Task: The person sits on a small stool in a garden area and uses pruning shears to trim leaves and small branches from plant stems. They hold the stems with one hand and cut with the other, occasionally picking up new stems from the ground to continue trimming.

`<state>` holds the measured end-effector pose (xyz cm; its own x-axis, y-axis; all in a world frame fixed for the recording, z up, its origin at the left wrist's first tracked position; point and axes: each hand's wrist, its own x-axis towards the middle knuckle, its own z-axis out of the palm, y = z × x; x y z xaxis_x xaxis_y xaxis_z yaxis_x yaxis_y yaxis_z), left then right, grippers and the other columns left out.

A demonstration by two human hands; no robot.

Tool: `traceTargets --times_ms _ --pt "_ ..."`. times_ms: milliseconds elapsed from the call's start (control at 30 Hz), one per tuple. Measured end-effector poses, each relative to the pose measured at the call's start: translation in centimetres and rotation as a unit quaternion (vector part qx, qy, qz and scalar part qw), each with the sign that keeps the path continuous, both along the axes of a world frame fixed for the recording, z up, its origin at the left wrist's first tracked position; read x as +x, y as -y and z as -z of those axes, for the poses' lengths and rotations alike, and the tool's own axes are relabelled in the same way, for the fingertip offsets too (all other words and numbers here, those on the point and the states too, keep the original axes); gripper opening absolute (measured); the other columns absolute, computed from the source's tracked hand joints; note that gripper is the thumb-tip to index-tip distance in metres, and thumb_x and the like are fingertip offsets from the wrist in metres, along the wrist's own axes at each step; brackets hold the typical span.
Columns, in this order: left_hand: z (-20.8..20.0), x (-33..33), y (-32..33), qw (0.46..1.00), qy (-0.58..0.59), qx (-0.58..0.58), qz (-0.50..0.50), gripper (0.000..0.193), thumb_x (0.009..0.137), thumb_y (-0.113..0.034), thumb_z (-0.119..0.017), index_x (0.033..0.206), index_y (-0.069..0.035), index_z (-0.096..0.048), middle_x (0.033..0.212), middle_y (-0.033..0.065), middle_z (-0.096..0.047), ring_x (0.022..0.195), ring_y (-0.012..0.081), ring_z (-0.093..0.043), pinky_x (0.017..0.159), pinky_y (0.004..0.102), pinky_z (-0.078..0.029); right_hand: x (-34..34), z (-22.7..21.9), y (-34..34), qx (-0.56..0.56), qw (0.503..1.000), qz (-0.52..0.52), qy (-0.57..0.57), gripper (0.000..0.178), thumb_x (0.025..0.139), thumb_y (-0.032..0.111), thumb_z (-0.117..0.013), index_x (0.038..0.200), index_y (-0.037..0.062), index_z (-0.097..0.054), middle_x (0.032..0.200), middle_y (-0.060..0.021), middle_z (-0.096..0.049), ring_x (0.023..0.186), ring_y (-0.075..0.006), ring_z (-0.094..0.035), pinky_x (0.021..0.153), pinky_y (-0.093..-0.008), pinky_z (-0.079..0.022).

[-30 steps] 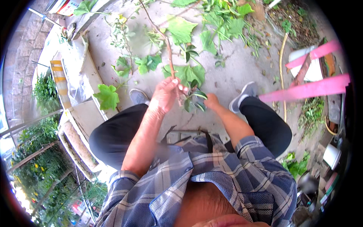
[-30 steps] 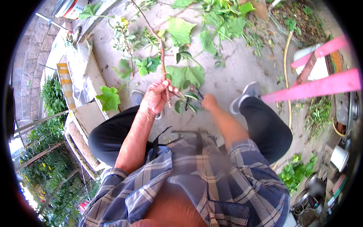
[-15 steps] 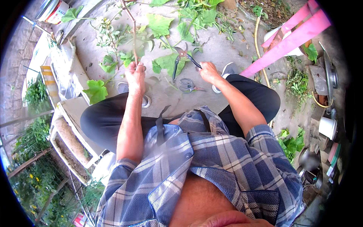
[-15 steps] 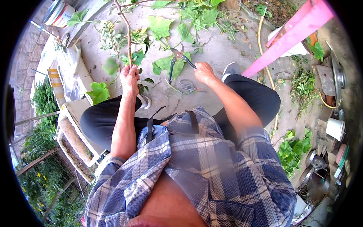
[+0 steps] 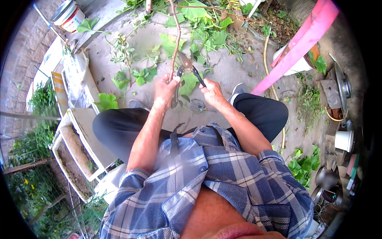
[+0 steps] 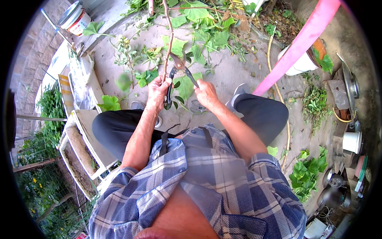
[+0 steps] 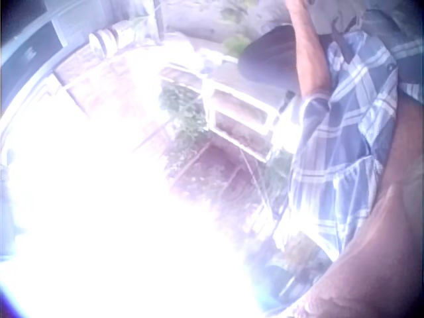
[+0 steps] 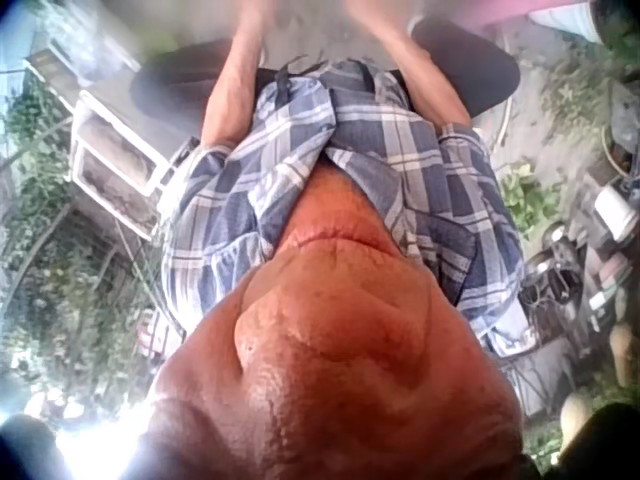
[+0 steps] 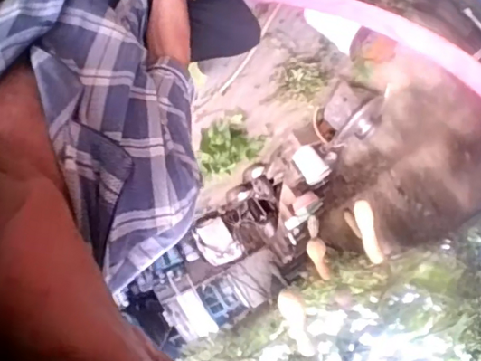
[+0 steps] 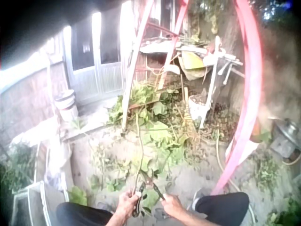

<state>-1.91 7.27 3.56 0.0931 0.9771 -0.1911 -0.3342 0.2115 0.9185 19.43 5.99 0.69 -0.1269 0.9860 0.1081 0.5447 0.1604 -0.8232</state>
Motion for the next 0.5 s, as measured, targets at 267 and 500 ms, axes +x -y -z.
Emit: traceTargets --times_ms 267,500 --pt "0.4 1.6 0.2 0.999 0.031 0.027 0.004 0.01 0.084 -0.008 -0.068 0.084 -0.004 -0.059 0.075 -0.0014 -0.059 0.065 0.0067 -0.053 0.061 0.0207 -0.044 -3.9 -2.9 -0.7 -0.133 0.987 0.088 -0.024 0.061 0.072 0.056 -0.062 0.079 -0.0038 -0.059 0.072 -0.0216 -0.061 0.069 -0.0378 -0.059 0.066 -0.0424 -0.045" --pt "-0.9 1.0 -0.1 0.996 0.084 0.002 0.002 0.015 0.083 -0.004 -0.066 0.091 -0.007 -0.053 0.081 0.0003 -0.057 0.072 0.0095 -0.056 0.067 0.0234 -0.046 -4.1 -7.0 0.1 0.068 0.981 0.183 0.014 0.045 0.07 0.034 -0.076 0.092 -0.0012 -0.058 0.074 -0.0158 -0.061 0.068 -0.0324 -0.062 0.063 -0.0408 -0.048"
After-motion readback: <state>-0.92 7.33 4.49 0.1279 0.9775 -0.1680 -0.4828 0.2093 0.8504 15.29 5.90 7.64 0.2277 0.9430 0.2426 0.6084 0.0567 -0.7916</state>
